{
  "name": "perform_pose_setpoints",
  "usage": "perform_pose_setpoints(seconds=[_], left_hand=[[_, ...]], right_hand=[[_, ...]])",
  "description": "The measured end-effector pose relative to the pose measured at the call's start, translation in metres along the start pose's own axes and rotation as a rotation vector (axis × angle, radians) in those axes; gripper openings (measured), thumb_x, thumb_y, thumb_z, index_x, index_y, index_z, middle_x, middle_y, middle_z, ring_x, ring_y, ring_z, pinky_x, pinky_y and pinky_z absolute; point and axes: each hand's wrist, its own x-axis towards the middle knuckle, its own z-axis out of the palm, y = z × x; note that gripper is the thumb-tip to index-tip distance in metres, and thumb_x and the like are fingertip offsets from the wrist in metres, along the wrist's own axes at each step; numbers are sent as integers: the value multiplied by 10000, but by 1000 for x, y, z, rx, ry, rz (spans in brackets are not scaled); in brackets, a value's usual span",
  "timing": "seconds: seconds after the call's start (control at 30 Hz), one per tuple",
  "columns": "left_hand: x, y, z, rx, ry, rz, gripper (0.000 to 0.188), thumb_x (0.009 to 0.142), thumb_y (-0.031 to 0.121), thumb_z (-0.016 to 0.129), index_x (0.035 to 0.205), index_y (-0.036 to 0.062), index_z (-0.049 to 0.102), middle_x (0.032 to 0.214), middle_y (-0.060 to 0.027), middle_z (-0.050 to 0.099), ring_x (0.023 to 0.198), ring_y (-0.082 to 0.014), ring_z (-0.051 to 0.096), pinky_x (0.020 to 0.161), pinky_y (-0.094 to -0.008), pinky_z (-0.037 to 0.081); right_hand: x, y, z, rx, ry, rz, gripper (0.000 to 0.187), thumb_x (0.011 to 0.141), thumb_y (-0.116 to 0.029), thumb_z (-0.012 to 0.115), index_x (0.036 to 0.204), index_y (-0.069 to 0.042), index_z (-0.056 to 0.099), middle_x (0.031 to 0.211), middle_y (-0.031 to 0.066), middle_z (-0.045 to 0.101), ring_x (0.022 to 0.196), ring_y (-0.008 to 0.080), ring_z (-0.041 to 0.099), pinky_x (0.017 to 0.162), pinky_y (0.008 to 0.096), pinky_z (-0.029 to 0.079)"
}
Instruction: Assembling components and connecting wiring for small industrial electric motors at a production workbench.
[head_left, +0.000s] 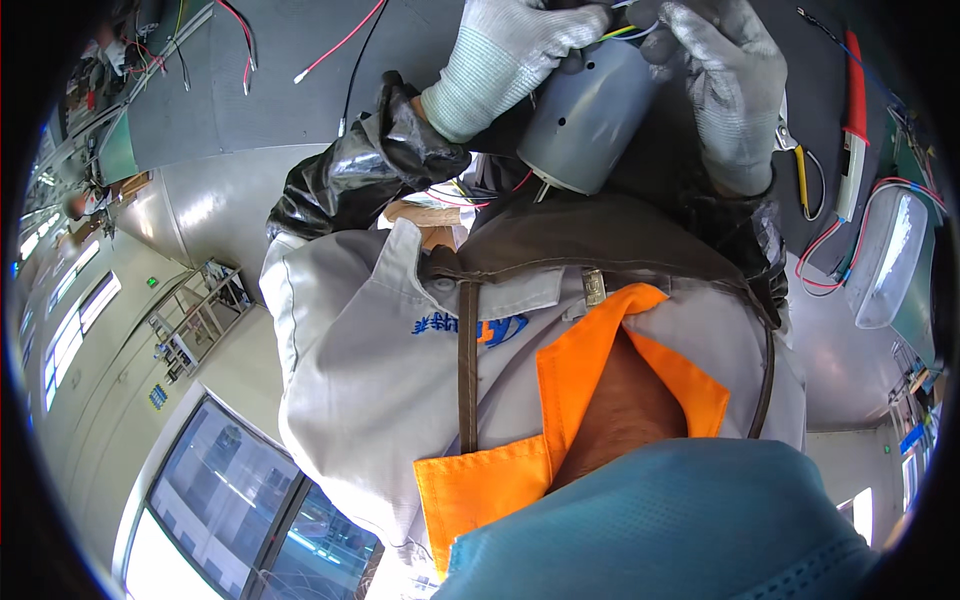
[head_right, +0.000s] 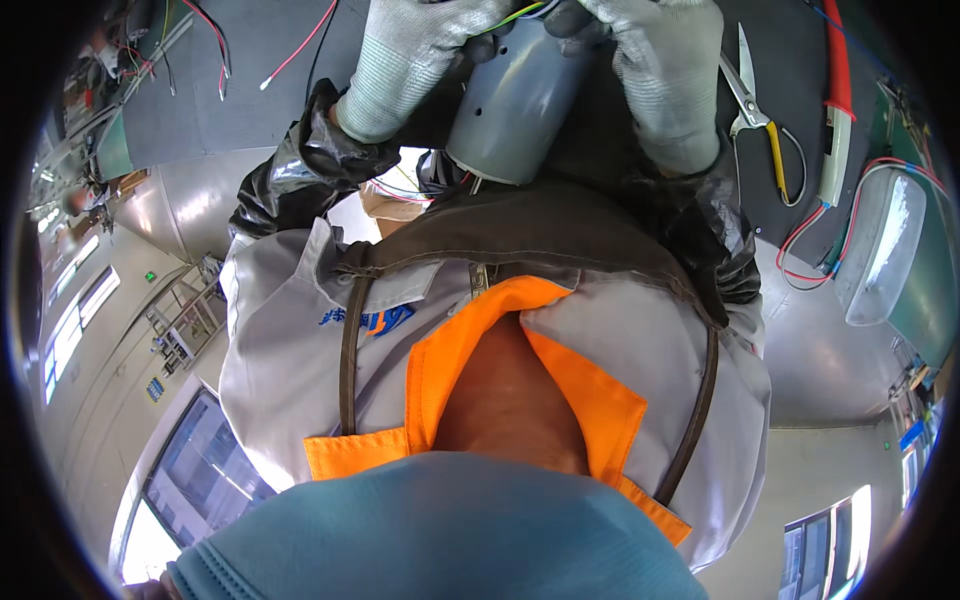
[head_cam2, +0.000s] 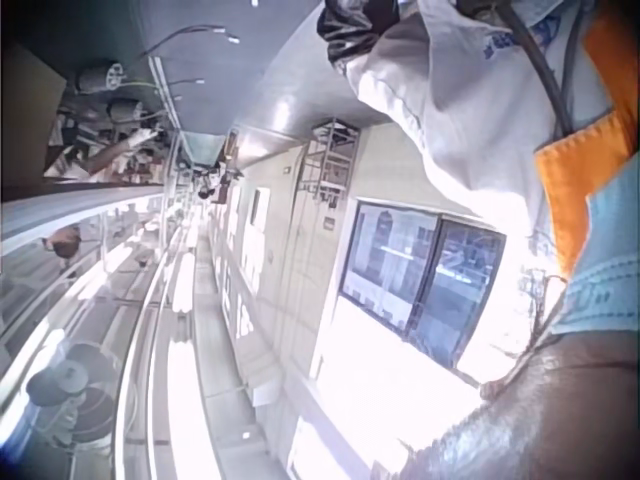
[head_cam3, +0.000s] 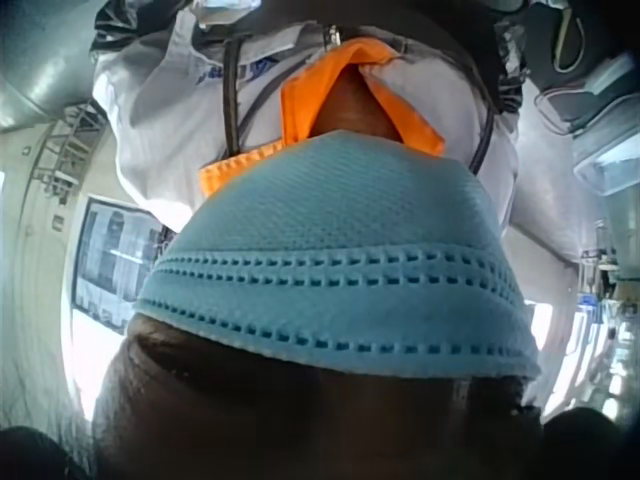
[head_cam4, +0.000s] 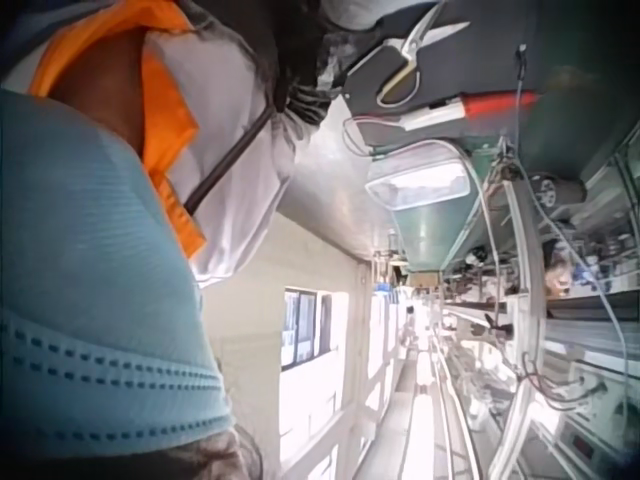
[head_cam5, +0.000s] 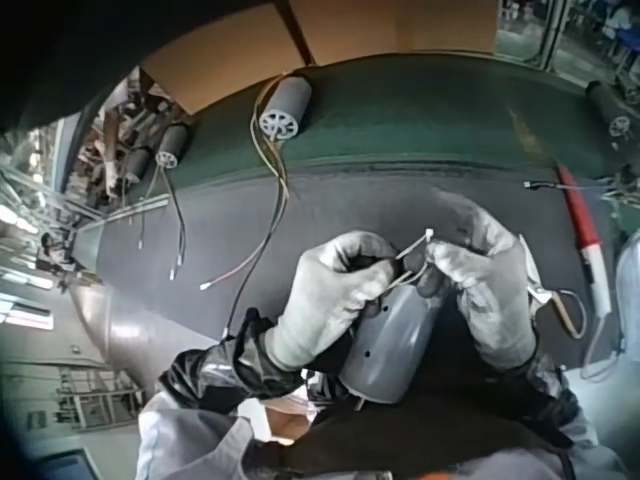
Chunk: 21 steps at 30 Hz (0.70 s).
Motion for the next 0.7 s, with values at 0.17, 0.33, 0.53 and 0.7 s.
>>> perform_pose_setpoints(seconds=[0.17, 0.33, 0.53, 0.7], left_hand=[[17, -10, 19, -50, -34, 14, 114, 945, -44, 688, 1059, -44, 678, 844, 16, 643, 662, -8, 529, 586, -164, 418], [25, -16, 30, 7, -59, 68, 116, 949, -52, 681, 1064, -50, 686, 866, 15, 644, 708, -19, 554, 640, -168, 452], [19, -2, 37, 392, -9, 193, 132, 955, -17, 671, 1079, -57, 688, 895, 4, 665, 798, -31, 595, 707, -190, 494], [12, 1, 29, 414, 16, 235, 234, 941, -11, 675, 1169, -51, 645, 907, -9, 678, 781, -34, 602, 701, -190, 496]], right_hand=[[21, -19, -36, -62, -298, 247, 487, 920, -70, 666, 1370, 83, 562, 854, 95, 720, 584, 109, 627, 506, 233, 489], [38, -42, -34, -163, -438, 390, 385, 906, -73, 663, 1251, 96, 649, 810, 84, 708, 539, 100, 604, 483, 222, 467], [23, -33, -27, -416, -170, 309, 286, 911, -82, 674, 1146, 78, 706, 814, 85, 719, 621, 132, 660, 543, 257, 503], [15, -38, -23, -1080, -156, -318, 106, 897, -38, 670, 893, 48, 732, 805, 44, 702, 775, 133, 662, 686, 294, 508]])
